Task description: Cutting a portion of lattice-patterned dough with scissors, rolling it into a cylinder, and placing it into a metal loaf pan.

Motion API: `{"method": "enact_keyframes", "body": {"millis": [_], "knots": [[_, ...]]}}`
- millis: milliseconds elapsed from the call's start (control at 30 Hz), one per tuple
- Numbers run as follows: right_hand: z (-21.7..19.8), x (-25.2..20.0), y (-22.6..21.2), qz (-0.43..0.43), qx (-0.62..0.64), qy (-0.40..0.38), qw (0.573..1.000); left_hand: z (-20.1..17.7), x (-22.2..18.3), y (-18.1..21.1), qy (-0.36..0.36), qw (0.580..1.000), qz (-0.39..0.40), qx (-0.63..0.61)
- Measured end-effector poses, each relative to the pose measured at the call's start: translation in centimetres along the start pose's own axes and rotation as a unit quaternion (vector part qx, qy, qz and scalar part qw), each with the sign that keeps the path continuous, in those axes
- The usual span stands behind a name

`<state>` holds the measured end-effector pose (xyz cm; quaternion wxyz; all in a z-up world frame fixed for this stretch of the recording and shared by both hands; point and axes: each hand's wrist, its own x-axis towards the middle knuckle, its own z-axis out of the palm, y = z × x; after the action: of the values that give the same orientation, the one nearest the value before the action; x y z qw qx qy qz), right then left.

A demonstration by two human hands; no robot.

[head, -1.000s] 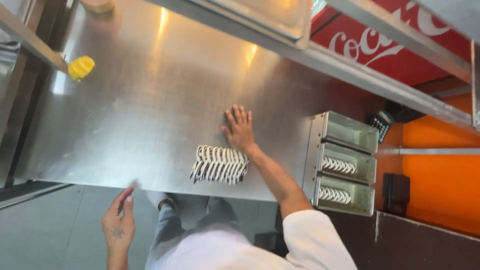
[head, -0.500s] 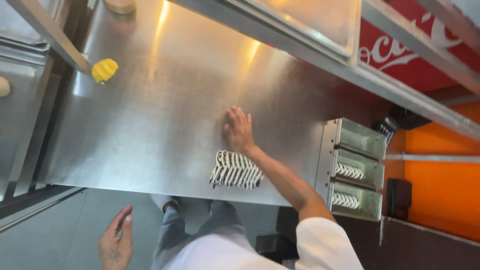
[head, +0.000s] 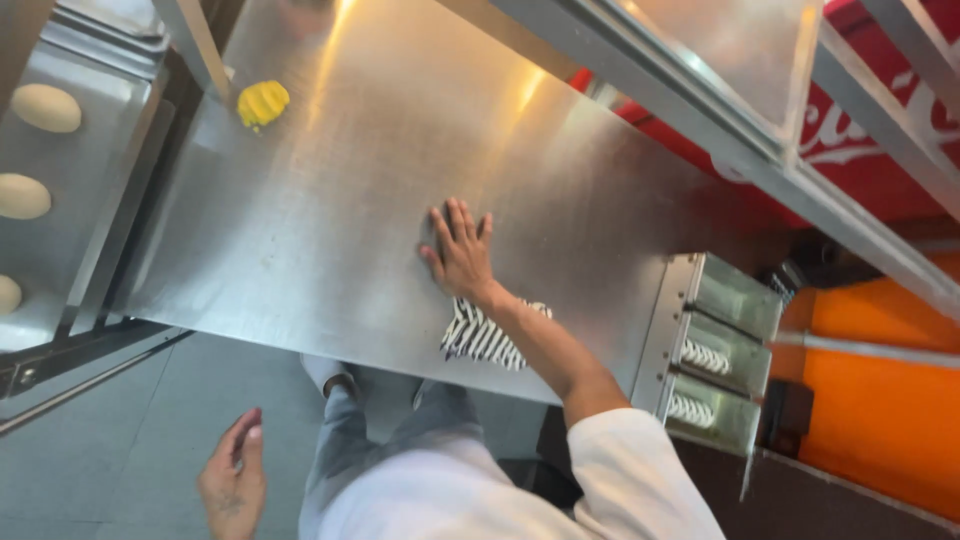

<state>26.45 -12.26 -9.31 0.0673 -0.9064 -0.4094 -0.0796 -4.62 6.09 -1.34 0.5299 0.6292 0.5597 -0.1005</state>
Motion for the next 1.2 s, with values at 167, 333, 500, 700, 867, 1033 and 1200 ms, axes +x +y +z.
{"method": "enact_keyframes", "body": {"millis": [167,333,500,700,867,1033,1200], "knots": [[-1.0,0.3,1.2,0.045,0.097,-0.013,0.994,0.0,-1.1,1.1,-0.013,1.0,-0.012,0.007],[-0.5,-0.4,1.6,0.042,-0.008,-0.04,0.998,1.0,-0.1,-1.8,0.02,1.0,-0.003,-0.019],[-1.7,-0.4,3.6,0.109,0.291,0.052,0.949,1.3,0.1,-1.6,-0.032,0.991,0.128,0.025],[-0.3,-5.0,5.2,0.116,0.024,-0.047,0.992,2.7,0.4,-2.7,-0.029,0.988,0.141,0.057],[-0.6,-4.5,8.9,0.143,0.095,0.019,0.985,6.3,-2.7,1.4,-0.045,0.992,0.098,0.068],[-1.1,-6.8,8.9,0.084,0.03,-0.002,0.996,11.0,-6.6,1.5,-0.022,0.992,0.106,0.065],[-3.8,-7.2,11.5,0.123,0.109,0.045,0.985,15.4,-8.8,1.7,-0.05,0.987,0.129,0.078]]}}
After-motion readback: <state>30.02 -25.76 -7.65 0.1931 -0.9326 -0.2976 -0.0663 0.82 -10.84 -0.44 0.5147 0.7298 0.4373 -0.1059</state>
